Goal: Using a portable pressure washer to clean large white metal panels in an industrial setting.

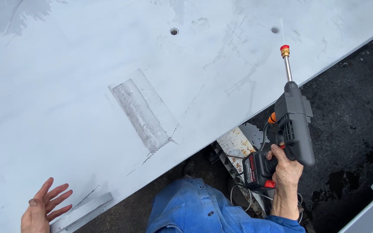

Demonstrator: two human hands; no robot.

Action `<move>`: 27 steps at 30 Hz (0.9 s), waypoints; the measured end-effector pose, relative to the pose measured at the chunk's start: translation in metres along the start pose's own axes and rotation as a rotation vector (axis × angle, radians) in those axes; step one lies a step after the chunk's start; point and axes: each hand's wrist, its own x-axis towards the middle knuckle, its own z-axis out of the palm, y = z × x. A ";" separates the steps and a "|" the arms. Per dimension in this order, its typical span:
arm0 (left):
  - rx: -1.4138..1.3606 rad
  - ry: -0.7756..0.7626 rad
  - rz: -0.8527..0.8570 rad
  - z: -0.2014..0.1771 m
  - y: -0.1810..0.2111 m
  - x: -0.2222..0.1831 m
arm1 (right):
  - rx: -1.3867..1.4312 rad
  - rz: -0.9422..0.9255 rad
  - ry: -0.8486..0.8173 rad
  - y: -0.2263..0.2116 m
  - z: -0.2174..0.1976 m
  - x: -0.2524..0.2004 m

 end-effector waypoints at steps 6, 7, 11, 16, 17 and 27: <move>0.064 0.131 0.152 0.002 -0.026 0.008 | 0.050 0.037 -0.081 -0.014 0.029 0.010; 0.059 0.135 0.150 0.001 -0.027 0.008 | 0.049 0.035 -0.087 -0.013 0.033 0.013; 0.050 0.151 0.163 0.001 -0.032 0.010 | 0.023 0.020 -0.155 -0.021 0.052 0.017; 0.005 0.256 0.268 0.007 -0.031 0.002 | 0.005 0.024 -0.198 -0.029 0.067 0.022; 0.029 0.266 0.244 0.008 -0.025 0.000 | -0.004 0.022 -0.201 -0.032 0.071 0.023; 0.113 0.249 0.061 0.010 -0.004 -0.004 | -0.044 -0.032 -0.293 -0.044 0.100 0.024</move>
